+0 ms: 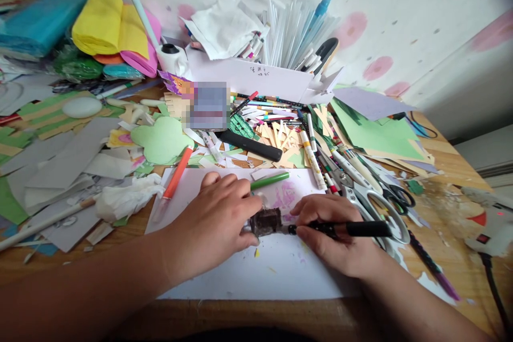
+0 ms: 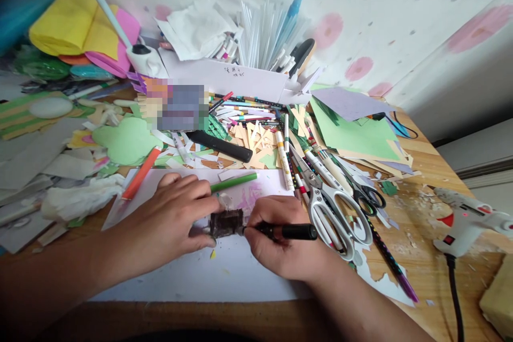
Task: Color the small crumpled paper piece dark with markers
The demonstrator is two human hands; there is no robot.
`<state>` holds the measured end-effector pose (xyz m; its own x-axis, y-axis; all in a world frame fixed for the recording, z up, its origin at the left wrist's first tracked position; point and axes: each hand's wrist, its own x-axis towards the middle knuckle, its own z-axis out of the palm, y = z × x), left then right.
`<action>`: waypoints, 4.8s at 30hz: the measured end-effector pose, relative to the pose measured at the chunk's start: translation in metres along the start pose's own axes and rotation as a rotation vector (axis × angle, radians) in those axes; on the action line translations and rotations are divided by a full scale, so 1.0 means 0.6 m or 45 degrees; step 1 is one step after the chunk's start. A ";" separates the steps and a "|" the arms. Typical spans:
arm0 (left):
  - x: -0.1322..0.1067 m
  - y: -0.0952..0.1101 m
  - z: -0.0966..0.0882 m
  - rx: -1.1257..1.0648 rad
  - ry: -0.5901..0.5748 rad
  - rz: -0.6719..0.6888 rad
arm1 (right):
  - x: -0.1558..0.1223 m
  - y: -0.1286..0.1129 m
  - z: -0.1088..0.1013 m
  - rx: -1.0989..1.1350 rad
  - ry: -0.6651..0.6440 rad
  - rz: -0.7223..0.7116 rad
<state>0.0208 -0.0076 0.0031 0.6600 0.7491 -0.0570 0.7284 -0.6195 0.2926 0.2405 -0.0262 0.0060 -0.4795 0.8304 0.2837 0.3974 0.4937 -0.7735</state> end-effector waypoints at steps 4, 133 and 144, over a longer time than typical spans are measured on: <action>0.000 0.000 0.001 0.005 0.004 -0.008 | 0.000 0.003 -0.001 0.032 -0.022 -0.012; 0.004 0.018 0.003 -0.131 -0.012 0.107 | 0.014 0.037 0.016 0.065 0.290 0.264; 0.006 0.017 0.003 -0.132 -0.022 0.107 | 0.014 0.039 0.015 0.048 0.296 0.247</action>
<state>0.0309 -0.0120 0.0040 0.7218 0.6907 -0.0446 0.6481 -0.6518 0.3938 0.2386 -0.0103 -0.0150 -0.2035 0.9473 0.2473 0.4324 0.3136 -0.8454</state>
